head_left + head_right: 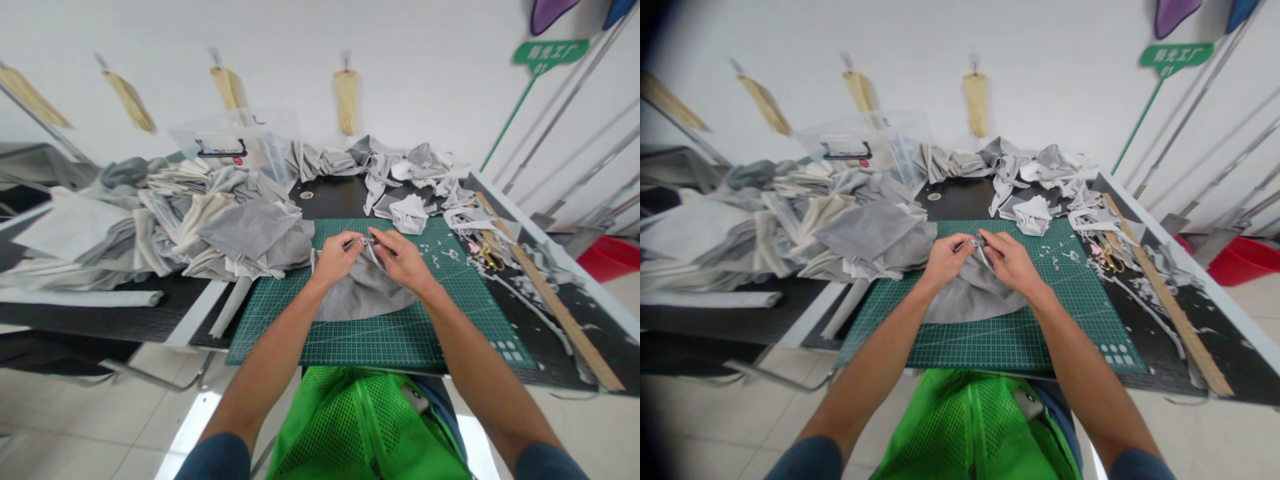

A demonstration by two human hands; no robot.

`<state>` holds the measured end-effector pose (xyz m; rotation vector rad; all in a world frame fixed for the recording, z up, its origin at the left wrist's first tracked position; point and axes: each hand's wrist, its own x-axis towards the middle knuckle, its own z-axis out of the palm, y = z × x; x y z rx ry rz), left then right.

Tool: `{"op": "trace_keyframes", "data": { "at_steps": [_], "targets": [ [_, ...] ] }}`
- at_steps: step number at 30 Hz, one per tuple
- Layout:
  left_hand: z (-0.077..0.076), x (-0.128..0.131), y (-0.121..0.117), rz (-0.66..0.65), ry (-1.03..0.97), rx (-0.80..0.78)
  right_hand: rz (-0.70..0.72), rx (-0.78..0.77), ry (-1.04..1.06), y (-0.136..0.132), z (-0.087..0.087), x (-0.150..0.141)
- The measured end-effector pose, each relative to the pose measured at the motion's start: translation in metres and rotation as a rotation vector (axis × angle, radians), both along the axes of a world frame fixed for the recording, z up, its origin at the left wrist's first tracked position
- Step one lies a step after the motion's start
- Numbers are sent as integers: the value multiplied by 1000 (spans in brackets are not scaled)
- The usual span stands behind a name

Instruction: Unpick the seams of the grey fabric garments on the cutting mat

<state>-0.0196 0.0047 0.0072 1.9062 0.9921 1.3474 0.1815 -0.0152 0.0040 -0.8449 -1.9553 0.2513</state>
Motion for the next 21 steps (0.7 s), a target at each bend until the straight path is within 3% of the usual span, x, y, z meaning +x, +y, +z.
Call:
{"op": "trace_keyframes", "data": {
  "at_steps": [10,21],
  "targets": [
    [0,-1,-1,37,157,154,-11,-23,-71,-1,1,3],
    [2,0,-4,41,200,156,-3,-32,-65,-1,1,3]
  ]
}}
